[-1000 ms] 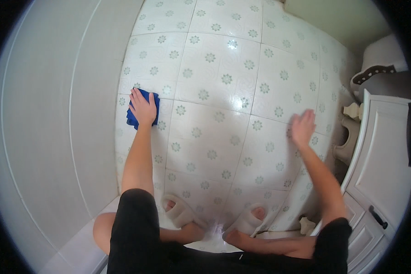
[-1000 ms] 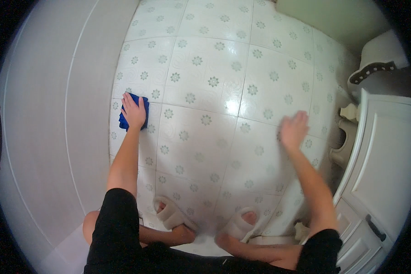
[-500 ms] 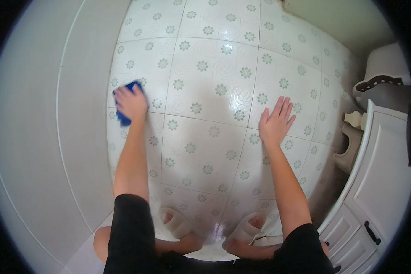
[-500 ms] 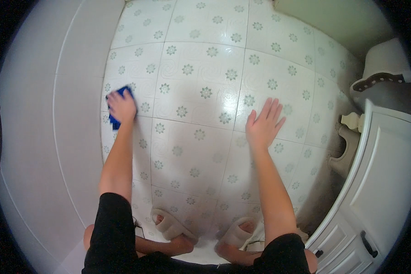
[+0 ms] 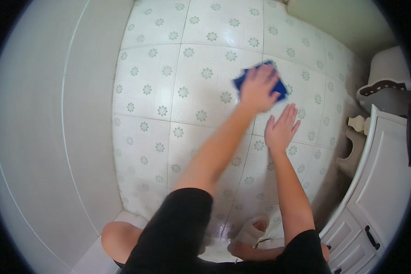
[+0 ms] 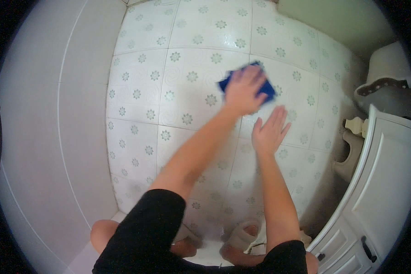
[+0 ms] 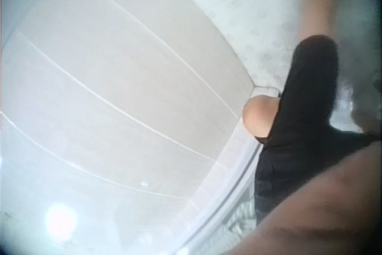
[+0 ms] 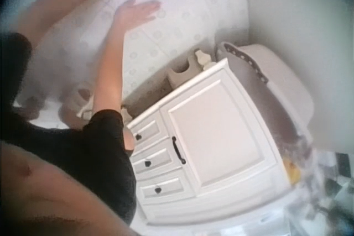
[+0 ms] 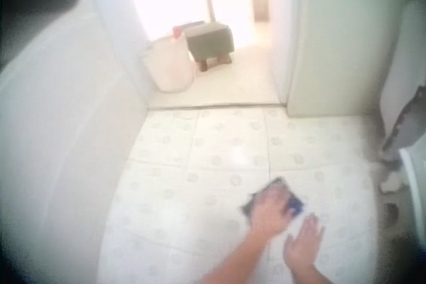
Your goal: The person cleans the bathroom floor by hand with a blue cloth, wiping several sections of the tiled surface around the toilet and cabinets.
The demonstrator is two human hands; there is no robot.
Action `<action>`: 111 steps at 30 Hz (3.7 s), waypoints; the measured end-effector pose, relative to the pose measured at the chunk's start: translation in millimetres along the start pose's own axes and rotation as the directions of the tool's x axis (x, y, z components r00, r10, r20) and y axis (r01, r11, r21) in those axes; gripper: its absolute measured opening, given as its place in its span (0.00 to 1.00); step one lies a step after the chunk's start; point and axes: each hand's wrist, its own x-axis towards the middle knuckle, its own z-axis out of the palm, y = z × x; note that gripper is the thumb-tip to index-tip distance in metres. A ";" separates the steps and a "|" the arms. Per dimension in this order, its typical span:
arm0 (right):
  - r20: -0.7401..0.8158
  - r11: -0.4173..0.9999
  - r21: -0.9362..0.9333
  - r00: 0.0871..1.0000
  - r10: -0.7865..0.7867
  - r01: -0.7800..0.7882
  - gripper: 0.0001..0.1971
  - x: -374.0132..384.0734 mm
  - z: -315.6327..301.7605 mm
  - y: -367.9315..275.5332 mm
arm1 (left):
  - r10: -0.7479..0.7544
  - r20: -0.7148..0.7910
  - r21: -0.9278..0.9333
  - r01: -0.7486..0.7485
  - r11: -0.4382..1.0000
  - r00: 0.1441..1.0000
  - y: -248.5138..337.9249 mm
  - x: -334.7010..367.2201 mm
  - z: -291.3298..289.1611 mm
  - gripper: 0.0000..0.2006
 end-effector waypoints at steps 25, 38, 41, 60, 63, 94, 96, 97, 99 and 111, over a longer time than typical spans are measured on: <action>0.149 0.999 0.022 0.988 0.041 -0.045 0.44 -1.2 -14.6 -11.4 | -0.291 -0.319 0.496 0.420 0.760 0.902 -141.2 109.6 -16.6 0.29; 0.092 1.000 -0.001 0.996 0.001 -0.001 0.45 1.3 -7.8 -10.4 | 0.066 0.143 0.072 -0.077 0.994 0.987 31.8 72.2 60.9 0.31; 0.069 1.000 -0.013 0.997 0.019 -0.018 0.44 2.5 -11.5 -1.3 | -0.111 0.029 0.217 0.103 0.971 0.993 -26.3 32.4 2.1 0.35; 0.024 0.999 -0.047 1.000 -0.007 0.008 0.41 -0.1 -6.8 -16.4 | -0.825 -0.496 0.419 0.907 0.046 0.271 -153.6 -314.0 -198.8 0.33; -0.010 0.999 -0.036 1.000 -0.018 0.018 0.41 -1.4 -5.3 -17.1 | -0.774 -0.410 0.463 0.841 0.280 0.483 -99.5 -292.4 -157.6 0.36; -0.042 0.995 -0.068 0.996 -0.076 0.073 0.39 -1.9 10.5 -13.4 | -0.664 -0.601 -0.021 0.839 -0.543 -0.445 -135.3 -492.1 -271.3 0.38; -0.058 0.995 -0.049 0.995 -0.085 0.082 0.40 -3.1 12.4 -10.4 | -0.722 -0.612 0.065 0.889 -0.453 -0.323 -158.3 -451.0 -261.3 0.37; -0.057 0.995 -0.053 0.995 -0.085 0.082 0.39 -4.2 13.0 -9.9 | -0.745 -0.628 0.116 0.920 -0.375 -0.225 -165.6 -437.5 -254.8 0.37; -0.071 0.995 -0.071 0.994 -0.077 0.072 0.39 0.2 10.9 -3.3 | -0.818 -0.575 0.232 0.955 -0.185 -0.018 -176.8 -397.8 -243.7 0.37; -0.063 0.992 -0.076 0.992 -0.110 0.105 0.40 1.1 12.9 7.9 | -0.811 -0.465 0.379 0.908 0.180 0.355 -115.4 -525.2 -276.1 0.38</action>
